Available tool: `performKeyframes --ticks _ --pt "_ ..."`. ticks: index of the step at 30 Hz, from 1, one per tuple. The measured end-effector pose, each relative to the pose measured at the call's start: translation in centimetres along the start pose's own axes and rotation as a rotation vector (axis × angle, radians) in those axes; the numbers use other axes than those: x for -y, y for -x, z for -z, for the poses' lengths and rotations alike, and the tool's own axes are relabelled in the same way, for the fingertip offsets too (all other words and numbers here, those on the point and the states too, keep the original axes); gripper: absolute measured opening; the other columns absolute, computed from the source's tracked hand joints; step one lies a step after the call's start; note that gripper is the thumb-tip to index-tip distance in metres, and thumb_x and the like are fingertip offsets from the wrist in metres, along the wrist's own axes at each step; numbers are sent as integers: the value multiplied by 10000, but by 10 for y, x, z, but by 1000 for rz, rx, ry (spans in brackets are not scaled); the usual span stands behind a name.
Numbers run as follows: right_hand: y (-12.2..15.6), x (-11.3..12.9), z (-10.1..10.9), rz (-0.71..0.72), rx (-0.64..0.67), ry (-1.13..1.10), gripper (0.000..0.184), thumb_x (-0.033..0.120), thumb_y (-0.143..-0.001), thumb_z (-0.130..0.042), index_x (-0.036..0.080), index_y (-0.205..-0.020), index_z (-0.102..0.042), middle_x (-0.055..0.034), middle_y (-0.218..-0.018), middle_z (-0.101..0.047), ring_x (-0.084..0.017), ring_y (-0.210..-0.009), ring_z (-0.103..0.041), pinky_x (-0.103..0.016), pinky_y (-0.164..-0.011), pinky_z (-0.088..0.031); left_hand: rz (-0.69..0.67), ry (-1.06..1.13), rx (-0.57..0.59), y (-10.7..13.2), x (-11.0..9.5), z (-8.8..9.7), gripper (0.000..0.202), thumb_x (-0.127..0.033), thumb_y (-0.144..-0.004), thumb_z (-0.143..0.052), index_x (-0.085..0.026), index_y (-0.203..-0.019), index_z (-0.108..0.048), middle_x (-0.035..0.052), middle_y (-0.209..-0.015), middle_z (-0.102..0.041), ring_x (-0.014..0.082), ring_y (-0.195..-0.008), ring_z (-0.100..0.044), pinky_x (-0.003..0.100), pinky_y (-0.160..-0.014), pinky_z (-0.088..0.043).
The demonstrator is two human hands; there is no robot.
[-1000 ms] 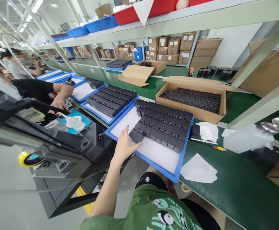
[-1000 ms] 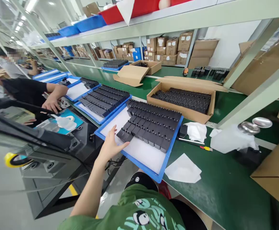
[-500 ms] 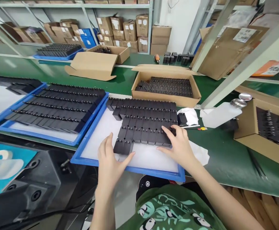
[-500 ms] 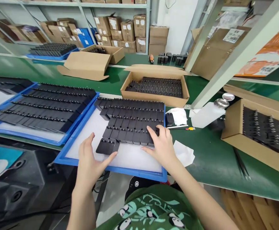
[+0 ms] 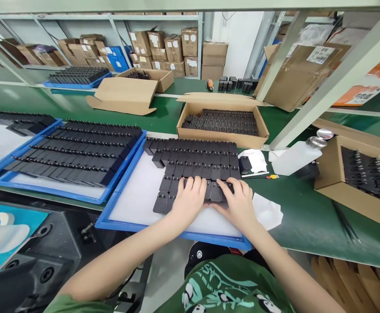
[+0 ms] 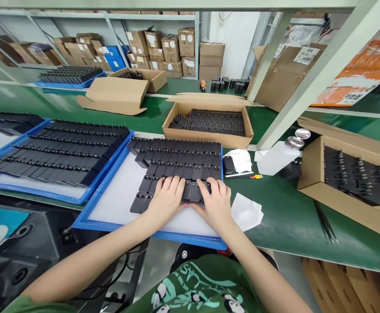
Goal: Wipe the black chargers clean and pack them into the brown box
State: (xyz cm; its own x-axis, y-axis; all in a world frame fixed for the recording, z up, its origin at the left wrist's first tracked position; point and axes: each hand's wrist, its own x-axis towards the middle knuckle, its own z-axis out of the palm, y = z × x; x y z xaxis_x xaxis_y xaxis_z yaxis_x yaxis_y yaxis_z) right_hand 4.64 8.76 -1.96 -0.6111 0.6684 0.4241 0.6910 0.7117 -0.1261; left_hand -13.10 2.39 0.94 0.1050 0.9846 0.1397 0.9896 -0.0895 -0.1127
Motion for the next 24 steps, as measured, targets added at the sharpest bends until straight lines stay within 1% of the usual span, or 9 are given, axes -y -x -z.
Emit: performKeyframes --ticks 2,4,8,12,17,19,20,22,24 --pt "0 0 1 -8 1 -21 535 502 -811 -684 211 -1253 -607 -165 -1192 -537 -357 -1106 -458 -481 -873 -418 -11 -7 4 -5 1 3 587 -396 -843 -693 -70 -1301 -525 196 -1155 -604 352 -1063 -553 532 -933 -449" --pt "-1 -1 2 4 2 -19 525 526 -779 -717 223 -1198 -630 -156 -1154 -537 -358 -1100 -460 -477 -871 -418 -44 -11 10 -11 5 4 574 -410 -825 -707 -94 -1273 -537 174 -1099 -602 338 -1017 -552 491 -866 -462" --pt "-8 -8 1 82 20 15 628 623 -709 -751 211 -1172 -646 -149 -1084 -572 -352 -1047 -483 -443 -809 -435 -109 -25 19 -17 13 2 591 -445 -803 -723 -126 -1265 -539 155 -1074 -592 316 -994 -550 427 -825 -445" --pt "-17 -17 -1 163 49 16 612 654 -765 -683 215 -1189 -645 -132 -1062 -624 -312 -978 -507 -399 -740 -441 -151 -19 15 -18 17 3 490 -443 -826 -688 -155 -1204 -568 141 -1028 -595 311 -961 -560 417 -796 -437" --pt "-19 -17 3 211 94 27 643 712 -812 -586 245 -1255 -599 -116 -1114 -628 -288 -1020 -502 -374 -754 -439 -160 -13 -8 -16 18 2 337 -458 -860 -604 -162 -1021 -615 156 -923 -591 345 -887 -577 436 -717 -449" --pt "-19 -18 16 207 98 28 649 722 -837 -540 258 -1289 -572 -106 -1133 -626 -281 -1029 -496 -369 -767 -437 -163 -28 -13 -17 19 1 329 -474 -872 -566 -167 -980 -618 162 -894 -590 352 -858 -576 437 -687 -451" --pt "-18 -20 26 193 80 15 653 727 -839 -532 255 -1289 -570 -103 -1135 -626 -279 -1027 -495 -370 -778 -438 -166 -40 -13 -17 19 0 336 -482 -875 -554 -168 -976 -618 165 -888 -590 355 -853 -576 435 -677 -451" --pt "-13 -30 56 150 -9 -40 677 743 -814 -553 230 -1254 -589 -103 -1118 -633 -279 -1015 -497 -376 -810 -444 -168 -64 -12 -19 18 -1 373 -508 -875 -546 -164 -1001 -618 169 -894 -592 359 -857 -579 430 -674 -453" --pt "-1 -50 91 90 -123 -120 702 758 -756 -616 206 -1189 -611 -100 -1086 -643 -283 -1002 -509 -388 -848 -453 -161 -81 -9 -21 17 -1 442 -546 -868 -547 -151 -1056 -611 169 -904 -594 362 -866 -587 427 -683 -458"
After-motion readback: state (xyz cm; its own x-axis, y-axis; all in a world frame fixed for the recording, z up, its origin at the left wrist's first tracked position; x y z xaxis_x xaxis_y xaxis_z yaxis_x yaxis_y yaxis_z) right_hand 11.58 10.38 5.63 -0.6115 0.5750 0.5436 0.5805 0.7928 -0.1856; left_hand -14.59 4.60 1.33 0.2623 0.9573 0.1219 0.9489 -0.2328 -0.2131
